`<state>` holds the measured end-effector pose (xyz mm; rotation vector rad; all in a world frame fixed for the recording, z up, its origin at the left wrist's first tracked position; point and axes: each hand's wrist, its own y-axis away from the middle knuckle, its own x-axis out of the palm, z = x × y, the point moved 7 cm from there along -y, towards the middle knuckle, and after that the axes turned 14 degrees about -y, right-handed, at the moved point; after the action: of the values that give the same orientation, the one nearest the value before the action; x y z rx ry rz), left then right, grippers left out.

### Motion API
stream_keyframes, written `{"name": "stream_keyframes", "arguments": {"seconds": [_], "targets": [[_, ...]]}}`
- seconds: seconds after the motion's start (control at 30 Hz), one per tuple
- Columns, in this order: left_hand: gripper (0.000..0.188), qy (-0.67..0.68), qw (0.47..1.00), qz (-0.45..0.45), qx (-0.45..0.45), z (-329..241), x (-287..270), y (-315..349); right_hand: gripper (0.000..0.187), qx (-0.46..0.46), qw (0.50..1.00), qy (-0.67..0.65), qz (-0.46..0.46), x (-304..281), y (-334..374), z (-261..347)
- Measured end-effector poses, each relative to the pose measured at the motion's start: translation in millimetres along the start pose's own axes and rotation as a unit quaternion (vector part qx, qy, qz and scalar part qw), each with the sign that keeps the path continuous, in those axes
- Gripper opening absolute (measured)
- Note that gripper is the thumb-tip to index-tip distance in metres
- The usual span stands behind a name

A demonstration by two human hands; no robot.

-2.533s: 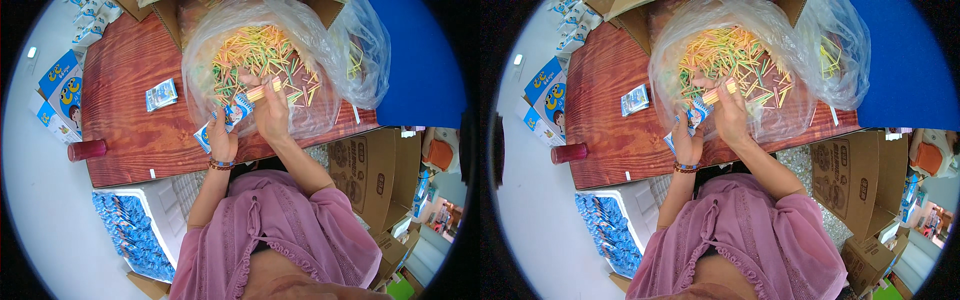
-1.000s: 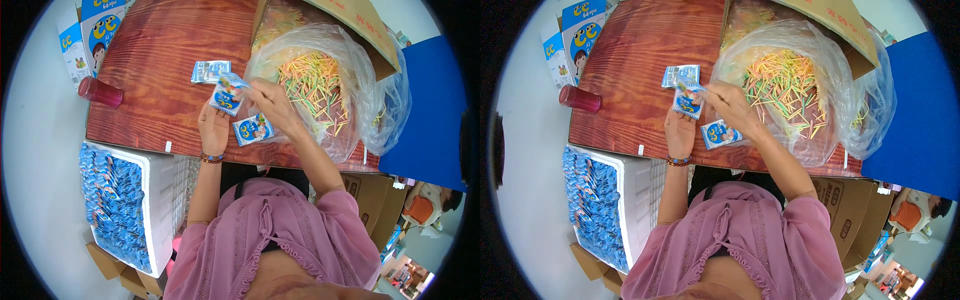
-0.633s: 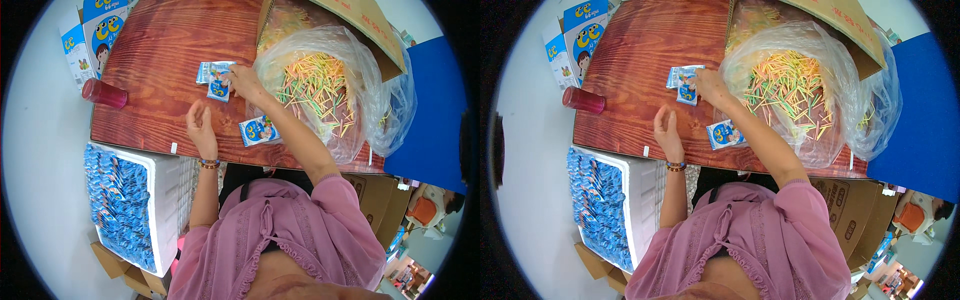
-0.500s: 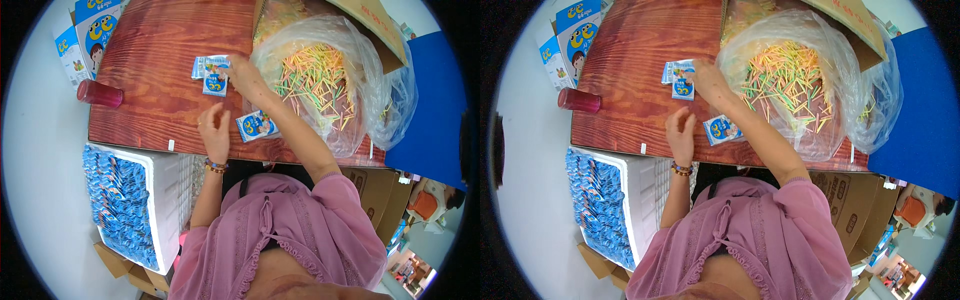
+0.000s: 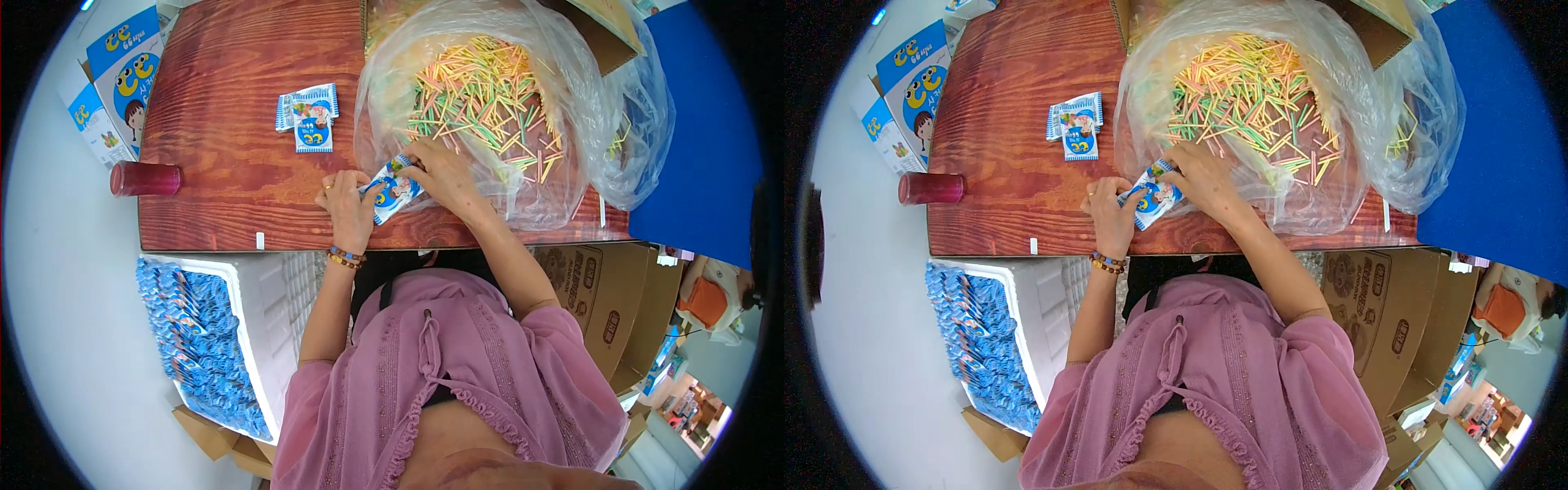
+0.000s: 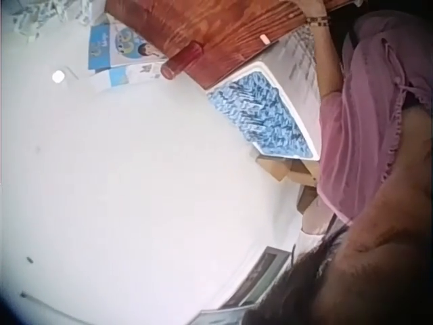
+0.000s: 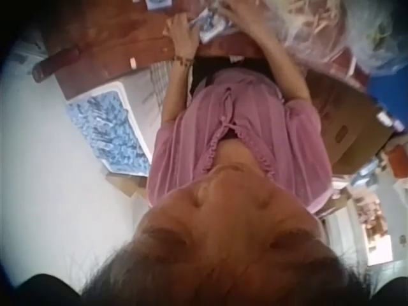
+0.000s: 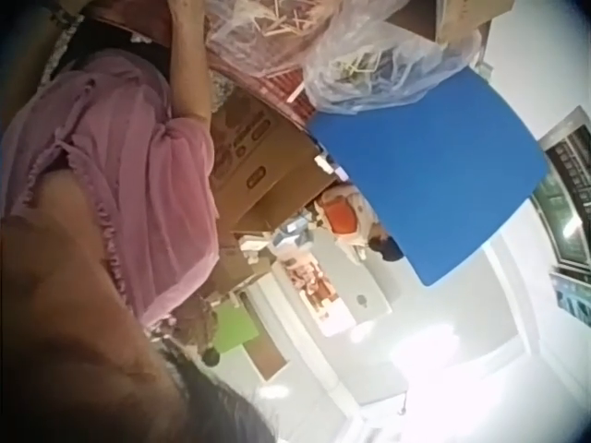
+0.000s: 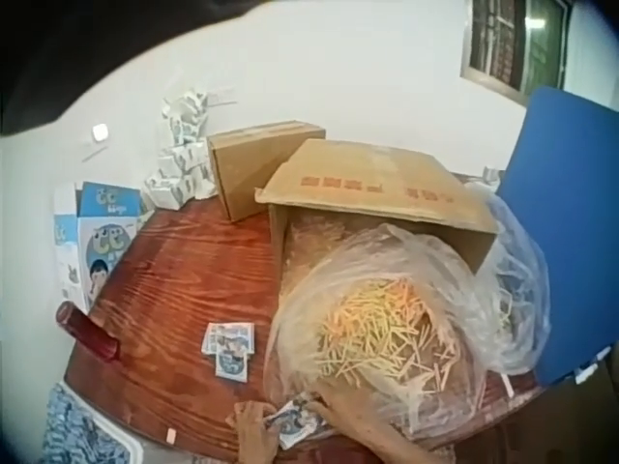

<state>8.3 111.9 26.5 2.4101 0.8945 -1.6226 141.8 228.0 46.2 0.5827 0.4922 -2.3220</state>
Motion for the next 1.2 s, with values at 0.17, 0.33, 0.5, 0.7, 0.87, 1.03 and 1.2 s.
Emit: {"name": "stream_keyframes", "arguments": {"seconds": [0.17,0.33,0.5,0.7,0.87,1.03,1.2], "targets": [[0.019,-0.038,0.996,-0.061,0.048,-4.4,-7.7,-2.2,0.02,-0.042,0.998,0.042,-0.014,-0.5,-1.9,-1.8],[0.018,-0.057,0.99,-0.098,0.082,-24.3,-33.4,-4.0,0.013,-0.2,0.971,0.001,-0.13,-20.8,0.1,23.0],[0.024,0.312,0.941,-0.065,-0.111,2.3,-18.4,-4.7,0.012,-0.034,0.941,-0.329,-0.075,-30.5,1.5,-1.6],[0.014,0.567,0.792,0.058,-0.22,-23.6,4.1,-10.3,0.011,0.091,0.891,-0.443,-0.04,-32.1,9.6,0.4],[0.009,0.588,0.773,0.085,-0.223,-38.4,8.5,-10.8,0.012,0.106,0.904,-0.415,-0.012,-32.9,10.5,-8.8],[0.011,0.602,0.761,0.061,-0.234,-40.9,15.0,-5.2,0.011,0.104,0.932,-0.347,-0.006,-35.3,12.9,-14.8],[0.017,0.629,0.729,0.085,-0.255,-40.2,20.3,0.8,0.012,0.125,0.913,-0.389,-0.02,-46.4,19.8,-21.1]]}}
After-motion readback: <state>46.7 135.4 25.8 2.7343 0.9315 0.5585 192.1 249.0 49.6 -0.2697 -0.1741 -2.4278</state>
